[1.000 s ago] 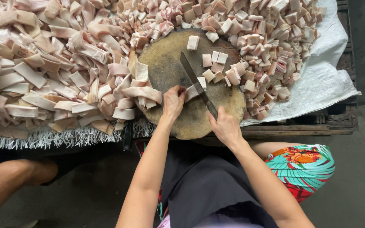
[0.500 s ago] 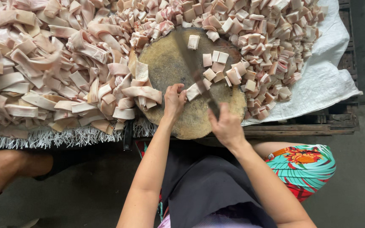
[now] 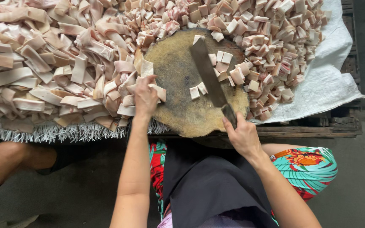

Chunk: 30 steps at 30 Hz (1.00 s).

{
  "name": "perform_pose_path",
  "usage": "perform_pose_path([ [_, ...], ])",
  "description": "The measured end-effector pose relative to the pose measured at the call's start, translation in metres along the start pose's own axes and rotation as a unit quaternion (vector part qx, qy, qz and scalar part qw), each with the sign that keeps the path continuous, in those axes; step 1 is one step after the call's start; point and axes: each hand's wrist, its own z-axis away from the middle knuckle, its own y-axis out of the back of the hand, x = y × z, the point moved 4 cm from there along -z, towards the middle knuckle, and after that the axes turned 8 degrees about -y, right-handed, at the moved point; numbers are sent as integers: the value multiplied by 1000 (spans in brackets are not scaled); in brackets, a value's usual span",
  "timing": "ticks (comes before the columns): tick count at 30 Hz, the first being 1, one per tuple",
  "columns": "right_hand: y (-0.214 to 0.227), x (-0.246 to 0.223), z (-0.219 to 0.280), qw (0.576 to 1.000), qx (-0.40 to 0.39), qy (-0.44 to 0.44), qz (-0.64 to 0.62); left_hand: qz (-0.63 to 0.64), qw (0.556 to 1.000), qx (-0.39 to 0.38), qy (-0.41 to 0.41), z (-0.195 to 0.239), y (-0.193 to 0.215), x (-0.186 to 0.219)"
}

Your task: The person chops pieces of animal skin into smaller squares on a large wooden cutting board using a heavy cleaver.

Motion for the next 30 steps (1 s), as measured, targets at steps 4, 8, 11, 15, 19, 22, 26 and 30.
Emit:
perform_pose_path([
  [4,-24,17,12,995,-38,29,86,-107,992,-71,-10,2,22,-8],
  [8,-34,48,7,991,-28,6,127,-157,985,-70,-2,7,16,-23],
  [11,-22,67,0,986,1,-55,156,13,995,-89,32,-8,19,-29],
  [15,-6,81,-10,986,12,-149,79,174,947,-227,146,-34,19,16],
  [19,-6,88,-14,991,42,-107,72,97,923,-363,85,-59,-54,73],
  [22,-12,94,-15,988,46,-121,80,-45,923,-378,61,-56,-93,73],
  [26,-8,87,-13,993,48,-96,49,-55,935,-339,89,-34,-94,47],
  [30,4,62,-11,995,27,-92,23,-29,963,-258,71,3,-76,24],
])
